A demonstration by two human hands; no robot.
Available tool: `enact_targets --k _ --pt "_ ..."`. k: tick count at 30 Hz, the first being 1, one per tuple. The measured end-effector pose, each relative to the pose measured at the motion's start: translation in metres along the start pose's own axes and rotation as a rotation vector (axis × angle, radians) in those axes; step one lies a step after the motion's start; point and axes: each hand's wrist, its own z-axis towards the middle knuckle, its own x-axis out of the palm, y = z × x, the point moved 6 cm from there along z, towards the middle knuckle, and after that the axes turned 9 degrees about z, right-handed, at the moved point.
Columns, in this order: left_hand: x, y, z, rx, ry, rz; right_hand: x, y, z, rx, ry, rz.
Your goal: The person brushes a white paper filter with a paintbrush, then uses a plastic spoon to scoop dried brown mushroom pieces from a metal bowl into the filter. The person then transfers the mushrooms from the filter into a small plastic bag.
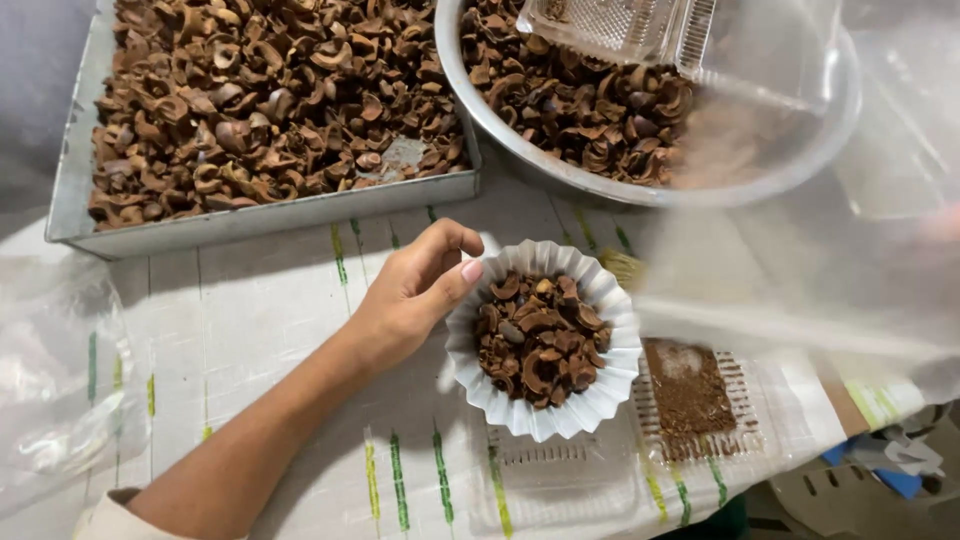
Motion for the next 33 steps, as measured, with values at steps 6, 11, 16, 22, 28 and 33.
enact_targets --k 6,11,16,22,28,33 --pt "-0.003 -0.014 -0.008 0.195 -0.079 0.011 0.003 0.169 0.234 -0.056 -0.714 0.139" --pt "-0.016 -0.024 -0.012 0.159 -0.184 0.006 0.022 0.158 0.305 -0.038 -0.793 0.407" --pt "-0.012 -0.053 -0.029 0.712 -0.242 0.574 0.022 0.134 0.309 0.192 -0.699 0.7" --pt "-0.003 -0.066 -0.018 0.677 -0.243 0.668 0.029 0.12 0.297 0.13 -0.741 0.971" --pt "0.003 -0.052 -0.049 0.598 -0.479 0.841 0.033 0.123 0.295 -0.032 -0.701 1.355" --pt "0.023 -0.072 -0.055 0.704 -0.365 0.794 0.05 0.137 0.295 -0.119 -0.501 1.657"
